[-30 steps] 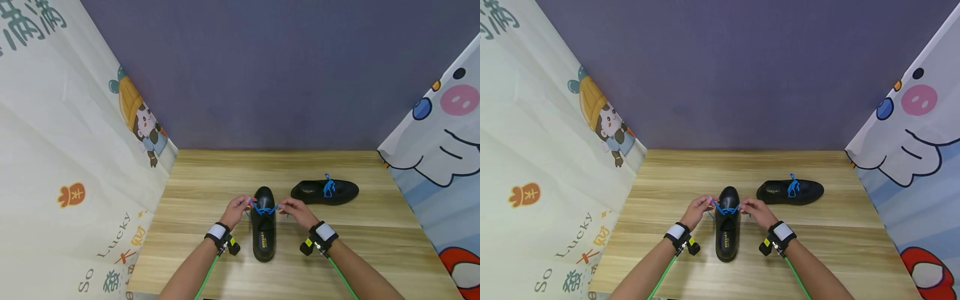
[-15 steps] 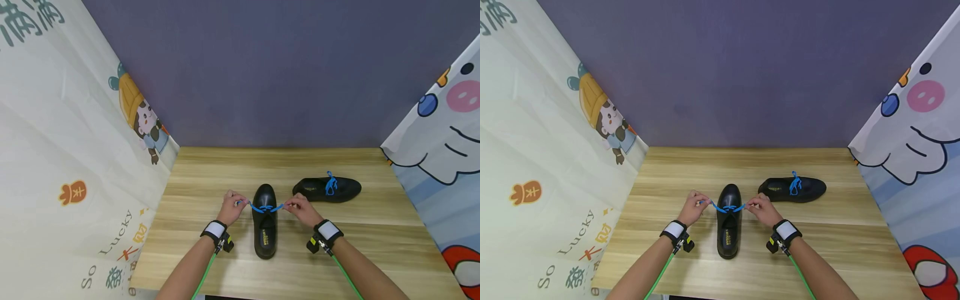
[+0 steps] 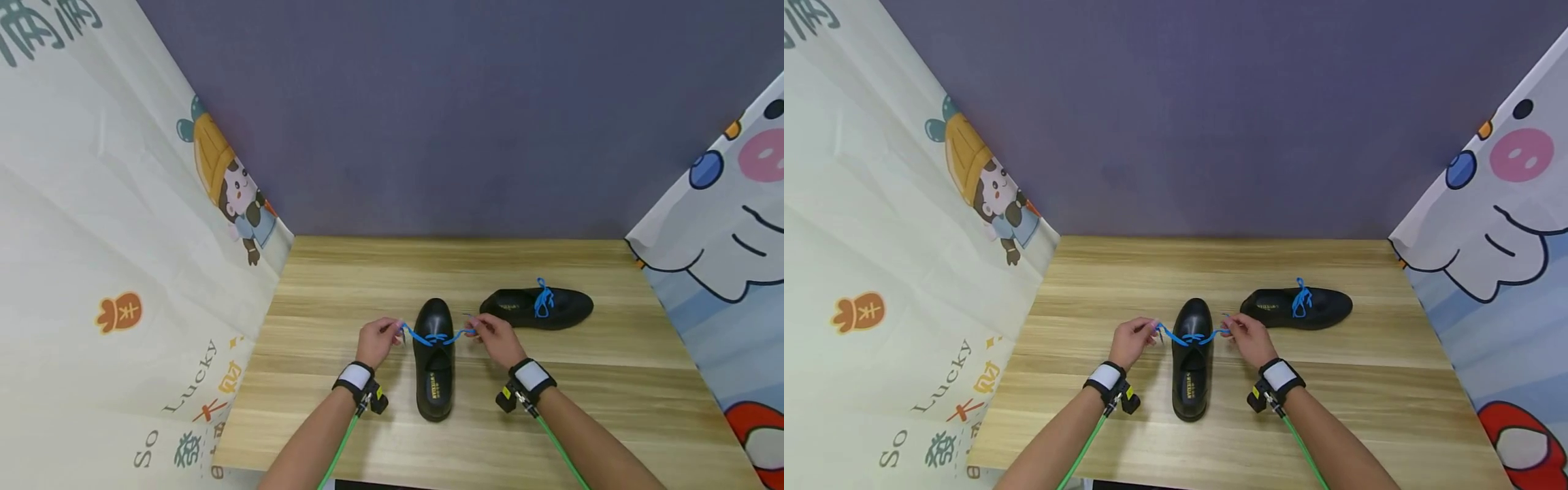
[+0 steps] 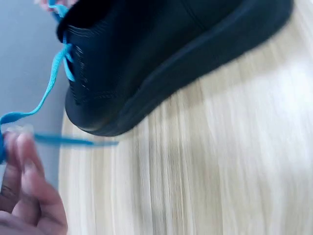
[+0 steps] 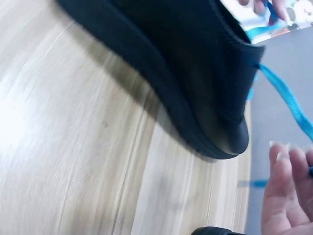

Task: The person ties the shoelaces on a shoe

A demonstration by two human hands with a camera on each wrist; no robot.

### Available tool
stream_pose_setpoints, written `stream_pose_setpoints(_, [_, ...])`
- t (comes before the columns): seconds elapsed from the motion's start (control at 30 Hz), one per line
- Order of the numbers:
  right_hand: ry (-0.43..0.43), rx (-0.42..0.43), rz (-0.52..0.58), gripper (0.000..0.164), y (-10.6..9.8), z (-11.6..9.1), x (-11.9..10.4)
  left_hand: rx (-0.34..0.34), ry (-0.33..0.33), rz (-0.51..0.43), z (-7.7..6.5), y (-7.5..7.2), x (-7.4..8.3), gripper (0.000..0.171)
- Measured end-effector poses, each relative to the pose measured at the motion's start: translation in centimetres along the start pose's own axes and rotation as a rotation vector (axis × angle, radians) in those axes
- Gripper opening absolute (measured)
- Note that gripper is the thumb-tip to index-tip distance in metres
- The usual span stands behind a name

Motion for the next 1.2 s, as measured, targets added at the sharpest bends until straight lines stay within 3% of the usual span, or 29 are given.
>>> stream_pose_setpoints(0.1, [-0.013,0.024,0.086,0.022,-0.2,0.0,0.0,0.023,-0.007,-0.008,0.1,-0.1,-0.3,0.021])
stream_pose_setpoints(0.2, [-0.004,0.027,0.209,0.027,-0.5,0.0,0.4,0.034,-0.051,-0.078,0.0,-0.3,-0.5,0.018])
stream_pose_setpoints(0.23, [-0.015,0.025,0.251,0.030,-0.6,0.0,0.4,0.063,-0.058,-0.058,0.0,-0.3,-0.6,0.018])
stream_pose_setpoints(0.33, [-0.042,0.019,0.352,0.036,-0.9,0.0,0.5,0.172,-0.083,0.080,-0.2,-0.5,-0.8,0.016])
stream_pose_setpoints(0.43, [-0.053,0.021,0.363,0.038,-1.1,0.0,0.4,0.204,-0.114,0.306,-0.3,-0.2,-1.1,0.023])
stream_pose_setpoints(0.57, [-0.014,0.029,0.307,0.036,-1.1,-0.2,0.5,-0.026,-0.166,0.338,-0.3,1.8,-1.7,0.051])
stream_pose_setpoints(0.63, [-0.017,0.017,0.293,0.035,-0.9,-0.3,0.5,-0.110,-0.193,0.351,-0.2,3.0,-2.0,0.060])
stream_pose_setpoints(0.7, [-0.034,-0.009,0.297,0.033,-0.5,-0.5,0.6,-0.139,-0.212,0.374,0.0,3.7,-2.1,0.061])
stream_pose_setpoints(0.8, [-0.041,-0.034,0.305,0.032,-0.1,-0.7,0.7,-0.111,-0.235,0.422,0.3,4.4,-2.0,0.054])
stream_pose_setpoints(0.87, [-0.041,-0.044,0.303,0.034,0.2,-0.8,0.6,-0.088,-0.260,0.378,0.5,4.6,-1.9,0.044])
stream_pose_setpoints(0.97, [-0.037,-0.044,0.284,0.036,0.3,-0.7,0.4,-0.063,-0.283,0.222,0.8,4.9,-1.6,0.026])
stream_pose_setpoints(1.07, [-0.038,-0.038,0.288,0.038,0.2,-0.4,0.1,-0.056,-0.276,0.009,1.2,5.1,-1.2,0.015])
stream_pose_setpoints(1.2, [-0.034,-0.018,0.317,0.040,0.0,0.0,-0.3,-0.042,-0.233,-0.354,1.8,5.2,-0.2,0.003])
Point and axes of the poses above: each hand's wrist, its own z-axis towards the middle knuckle, its own y-axis out of the palm, x = y × z, the point moved 5 cm from there along z, towards the middle knuckle, and after that the axes turned 15 degrees about z, right-handed, at the moved point
